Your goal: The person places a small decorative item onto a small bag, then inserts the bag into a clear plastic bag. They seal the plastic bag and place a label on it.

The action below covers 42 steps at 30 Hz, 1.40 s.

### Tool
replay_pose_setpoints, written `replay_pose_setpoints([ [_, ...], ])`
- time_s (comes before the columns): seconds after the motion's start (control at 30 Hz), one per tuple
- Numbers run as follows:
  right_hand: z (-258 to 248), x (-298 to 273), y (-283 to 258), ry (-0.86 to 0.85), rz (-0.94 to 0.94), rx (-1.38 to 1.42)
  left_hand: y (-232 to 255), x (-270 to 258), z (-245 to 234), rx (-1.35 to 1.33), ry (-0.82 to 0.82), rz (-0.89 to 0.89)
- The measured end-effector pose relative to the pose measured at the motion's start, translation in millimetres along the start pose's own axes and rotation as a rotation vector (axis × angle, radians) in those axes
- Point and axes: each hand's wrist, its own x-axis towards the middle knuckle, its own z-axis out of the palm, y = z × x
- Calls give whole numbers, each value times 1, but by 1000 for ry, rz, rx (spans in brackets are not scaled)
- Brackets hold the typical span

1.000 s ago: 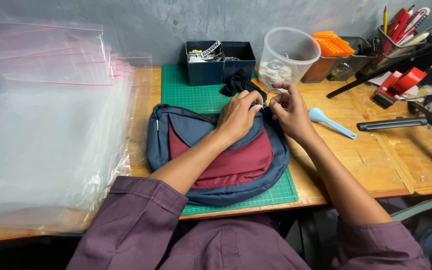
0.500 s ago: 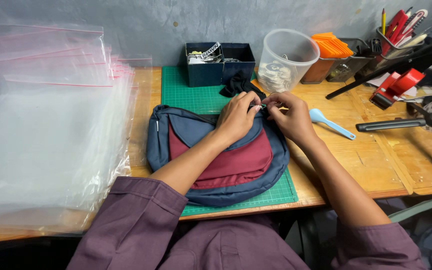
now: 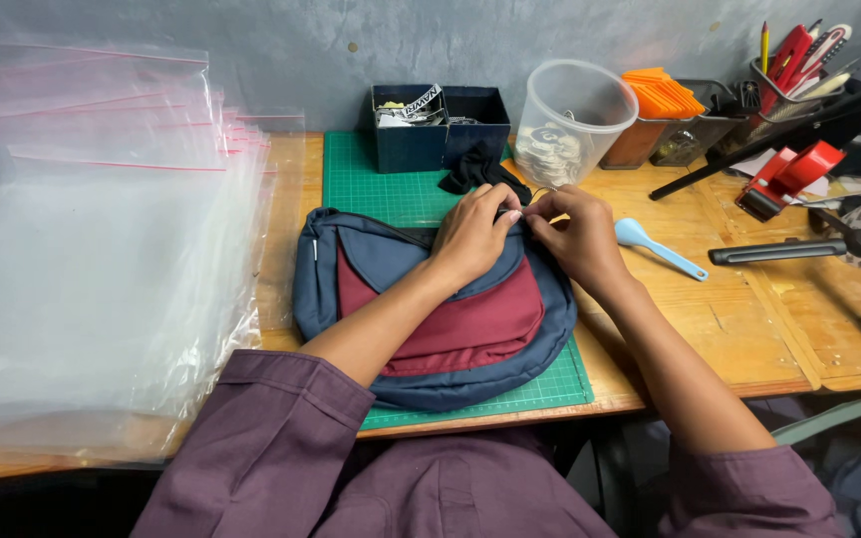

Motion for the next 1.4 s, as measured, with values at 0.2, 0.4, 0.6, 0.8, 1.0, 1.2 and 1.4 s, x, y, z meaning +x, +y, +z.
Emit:
replay_pose_setpoints([
  [0.2,-8,1,-11,-50,-36,-17,-4,1,3,-22,9,-32],
  [0.4,-5,-1,-6,14,-91,-132,-12,4,9,-37,10,-39],
  [0.6,-5,0,-9,18,-96,-120,-13,6,11,-43,16,-41],
  [0.8,-1,-1,-3,34,-114,-166,-16,8,12,-49,19,-97],
  [1.0,0,-2,-6,6,-108,-133,-16,9,11,-118,10,-237],
  [1.2,0,-5,-9,41,-116,-136,-17,20,14,-261,5,-309],
  [1.4,0,-4,-11,37,-109,-110,-16,19,13,-267,17,-311],
])
